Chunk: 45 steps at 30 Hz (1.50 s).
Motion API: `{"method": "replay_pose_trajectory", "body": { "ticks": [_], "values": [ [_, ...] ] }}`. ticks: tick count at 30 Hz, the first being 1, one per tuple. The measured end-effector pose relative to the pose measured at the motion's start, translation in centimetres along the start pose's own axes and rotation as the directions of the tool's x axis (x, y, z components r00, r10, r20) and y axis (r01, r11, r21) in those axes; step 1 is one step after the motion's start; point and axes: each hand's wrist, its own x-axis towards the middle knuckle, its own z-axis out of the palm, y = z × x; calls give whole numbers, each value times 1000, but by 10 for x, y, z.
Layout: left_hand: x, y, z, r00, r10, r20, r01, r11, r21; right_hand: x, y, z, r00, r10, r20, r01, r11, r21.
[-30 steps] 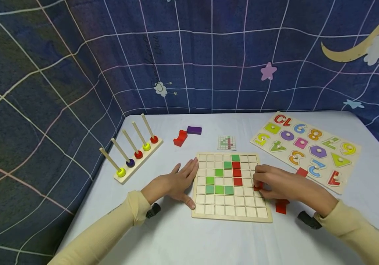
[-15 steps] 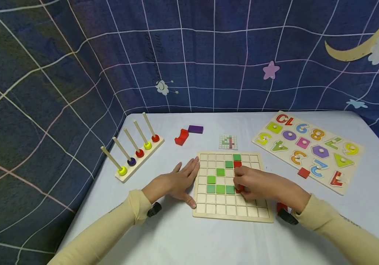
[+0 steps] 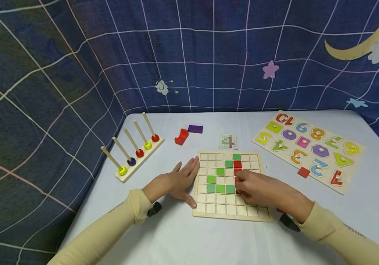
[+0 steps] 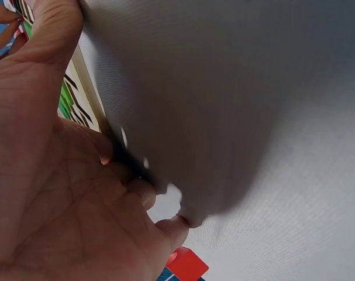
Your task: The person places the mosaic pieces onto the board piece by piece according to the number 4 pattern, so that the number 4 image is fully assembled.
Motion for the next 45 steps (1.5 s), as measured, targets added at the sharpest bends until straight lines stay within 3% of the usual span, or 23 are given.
{"method": "replay_pose_trajectory", "body": {
  "ticks": [6, 15, 22, 31, 42, 45],
  "values": [
    [-1, 4, -2, 1000, -11, 0, 11, 1000, 27, -6, 0, 4, 998, -26, -49, 24, 998, -50],
    [-4, 4, -6, 1000, -5, 15, 5, 1000, 18, -11, 2, 9, 995, -1, -99, 2, 1000, 9],
    [-2, 2, -3, 1000, -5, 4, 5, 1000, 26, -10, 1, 8, 996, 35, -77, -30, 998, 61],
    [-4, 4, -5, 1000, -9, 15, 9, 1000, 16, -21, 9, -6, 1000, 8, -28, -5, 993, 120],
    [5, -2, 5, 1000, -17, 13, 17, 1000, 5, -60, 29, -29, 993, 108, 57, -114, 985, 131],
    [3, 0, 2, 1000, -19, 13, 18, 1000, 24, -73, 34, -32, 984, 148, 99, -162, 975, 150]
  ]
}}
